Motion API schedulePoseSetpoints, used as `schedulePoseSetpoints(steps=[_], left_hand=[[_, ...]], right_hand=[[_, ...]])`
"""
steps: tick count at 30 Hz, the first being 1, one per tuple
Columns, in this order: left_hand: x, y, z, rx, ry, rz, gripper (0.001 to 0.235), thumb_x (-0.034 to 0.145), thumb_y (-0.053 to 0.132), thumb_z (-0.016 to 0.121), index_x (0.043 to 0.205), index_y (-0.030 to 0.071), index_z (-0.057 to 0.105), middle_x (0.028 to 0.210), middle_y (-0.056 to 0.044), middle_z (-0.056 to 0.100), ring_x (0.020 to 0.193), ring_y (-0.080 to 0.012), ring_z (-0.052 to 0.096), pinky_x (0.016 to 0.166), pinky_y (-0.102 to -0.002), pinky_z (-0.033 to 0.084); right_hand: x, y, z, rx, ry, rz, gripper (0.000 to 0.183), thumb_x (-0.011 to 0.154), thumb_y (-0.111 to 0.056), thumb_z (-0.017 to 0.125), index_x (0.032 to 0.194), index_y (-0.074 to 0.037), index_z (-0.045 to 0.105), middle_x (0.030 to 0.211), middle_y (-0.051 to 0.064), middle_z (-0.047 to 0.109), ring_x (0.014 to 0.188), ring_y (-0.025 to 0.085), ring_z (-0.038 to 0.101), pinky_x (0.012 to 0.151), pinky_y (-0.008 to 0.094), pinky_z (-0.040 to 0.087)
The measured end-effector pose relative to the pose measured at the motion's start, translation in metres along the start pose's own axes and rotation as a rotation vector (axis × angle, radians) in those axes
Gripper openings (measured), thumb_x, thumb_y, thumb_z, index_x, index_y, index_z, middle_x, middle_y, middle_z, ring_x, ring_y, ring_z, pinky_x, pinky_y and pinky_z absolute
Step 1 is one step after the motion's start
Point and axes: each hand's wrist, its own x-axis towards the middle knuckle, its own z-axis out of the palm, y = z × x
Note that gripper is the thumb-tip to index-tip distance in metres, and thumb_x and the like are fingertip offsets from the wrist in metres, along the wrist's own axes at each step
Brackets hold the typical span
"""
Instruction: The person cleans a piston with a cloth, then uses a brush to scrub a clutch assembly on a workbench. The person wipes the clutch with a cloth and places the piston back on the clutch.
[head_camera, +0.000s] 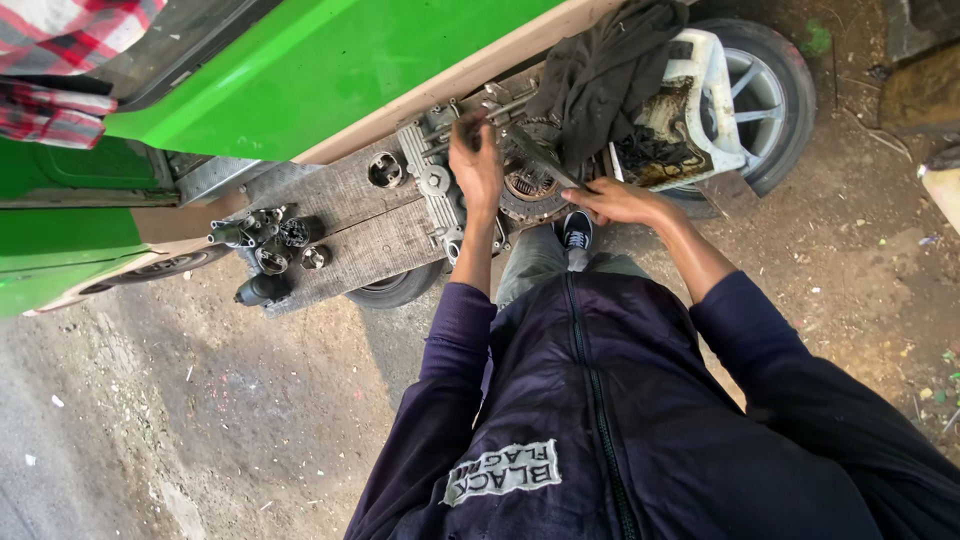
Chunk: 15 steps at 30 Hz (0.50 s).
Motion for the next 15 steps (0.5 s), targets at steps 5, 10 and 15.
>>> schedulePoseSetpoints(steps=[5, 10, 15], left_hand=[[0.001, -0.002, -0.007, 0.075, -0.003, -0.034, 0.034, 0.094, 0.017, 0.061, 0.121, -0.004, 0.063, 0.105, -0.018, 0.073, 0.091, -0.0224, 0.068, 0.086, -0.037, 0.056], [0.022, -0.004, 0.000, 0.114, 0.064, 0.110, 0.028, 0.096, 0.015, 0.062, 0.116, -0.004, 0.066, 0.109, -0.019, 0.072, 0.102, -0.0256, 0.070, 0.093, -0.038, 0.056], [0.029, -0.009, -0.008, 0.157, 0.035, 0.018, 0.028, 0.096, 0.016, 0.061, 0.117, -0.002, 0.066, 0.114, -0.017, 0.072, 0.104, -0.0263, 0.070, 0.096, -0.040, 0.056]], right_hand=[[0.010, -0.005, 0.000, -0.116, 0.011, 0.069, 0.075, 0.097, -0.073, 0.043, 0.088, -0.001, 0.059, 0.068, 0.013, 0.068, 0.074, 0.027, 0.073, 0.074, 0.047, 0.057], [0.008, 0.002, -0.002, 0.059, -0.068, -0.022, 0.077, 0.101, -0.072, 0.044, 0.083, 0.001, 0.060, 0.069, 0.011, 0.058, 0.066, 0.026, 0.063, 0.068, 0.047, 0.055], [0.017, -0.005, 0.004, -0.073, 0.058, -0.011, 0.060, 0.102, -0.072, 0.047, 0.102, -0.013, 0.034, 0.061, 0.008, 0.070, 0.069, 0.010, 0.065, 0.075, 0.037, 0.045]])
